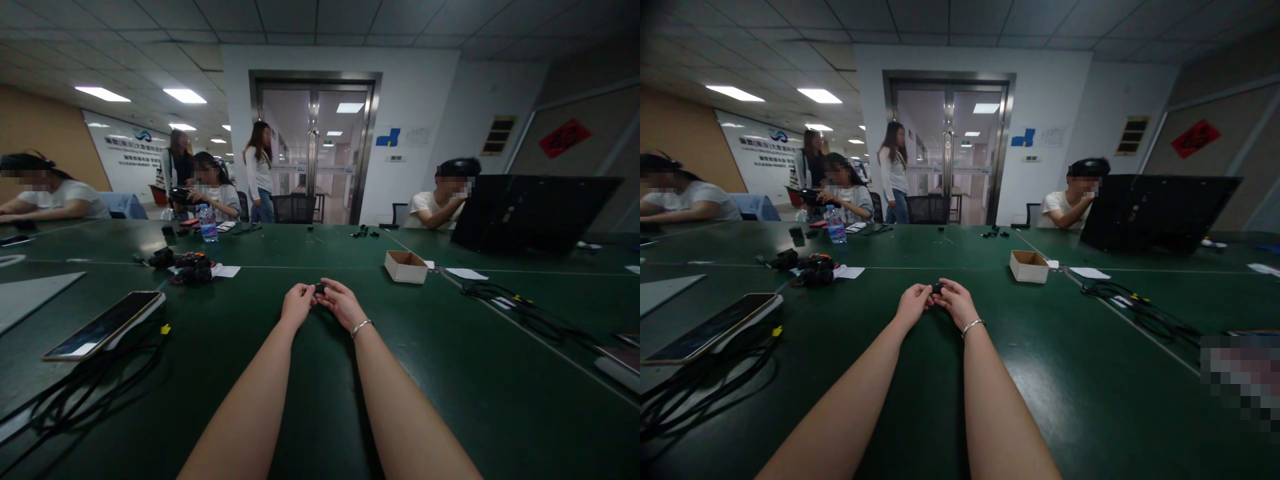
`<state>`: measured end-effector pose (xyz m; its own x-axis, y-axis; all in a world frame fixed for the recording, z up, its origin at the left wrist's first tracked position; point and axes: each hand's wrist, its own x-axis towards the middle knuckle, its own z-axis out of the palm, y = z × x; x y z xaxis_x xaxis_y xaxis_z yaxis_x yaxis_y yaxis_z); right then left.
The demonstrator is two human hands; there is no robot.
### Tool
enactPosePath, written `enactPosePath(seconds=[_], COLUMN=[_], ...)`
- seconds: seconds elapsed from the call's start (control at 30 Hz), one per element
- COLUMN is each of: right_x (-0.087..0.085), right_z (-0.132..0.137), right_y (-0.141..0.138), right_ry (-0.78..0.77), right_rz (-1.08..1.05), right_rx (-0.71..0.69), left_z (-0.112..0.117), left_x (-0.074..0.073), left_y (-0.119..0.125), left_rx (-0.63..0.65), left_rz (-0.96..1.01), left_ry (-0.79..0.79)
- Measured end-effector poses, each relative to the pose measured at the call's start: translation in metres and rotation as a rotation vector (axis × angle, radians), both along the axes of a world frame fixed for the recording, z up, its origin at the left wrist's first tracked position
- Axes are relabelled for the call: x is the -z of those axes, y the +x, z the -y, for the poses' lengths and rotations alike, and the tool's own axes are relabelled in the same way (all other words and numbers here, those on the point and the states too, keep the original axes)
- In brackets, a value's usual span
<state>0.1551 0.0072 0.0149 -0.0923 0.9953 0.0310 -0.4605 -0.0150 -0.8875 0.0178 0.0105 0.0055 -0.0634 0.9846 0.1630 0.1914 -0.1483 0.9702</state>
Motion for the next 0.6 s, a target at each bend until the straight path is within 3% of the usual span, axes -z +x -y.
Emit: enactPosePath(seconds=[0.6], right_x=[0.0014], right_z=[-0.0017], right_y=[-0.0014], right_ry=[0.002], right_rz=[0.020], right_rx=[0.020], left_z=[-0.0027], left_x=[0.0043], left_y=[-0.0011], left_rx=[-0.042], left_rz=[-0.131], left_ry=[0.032])
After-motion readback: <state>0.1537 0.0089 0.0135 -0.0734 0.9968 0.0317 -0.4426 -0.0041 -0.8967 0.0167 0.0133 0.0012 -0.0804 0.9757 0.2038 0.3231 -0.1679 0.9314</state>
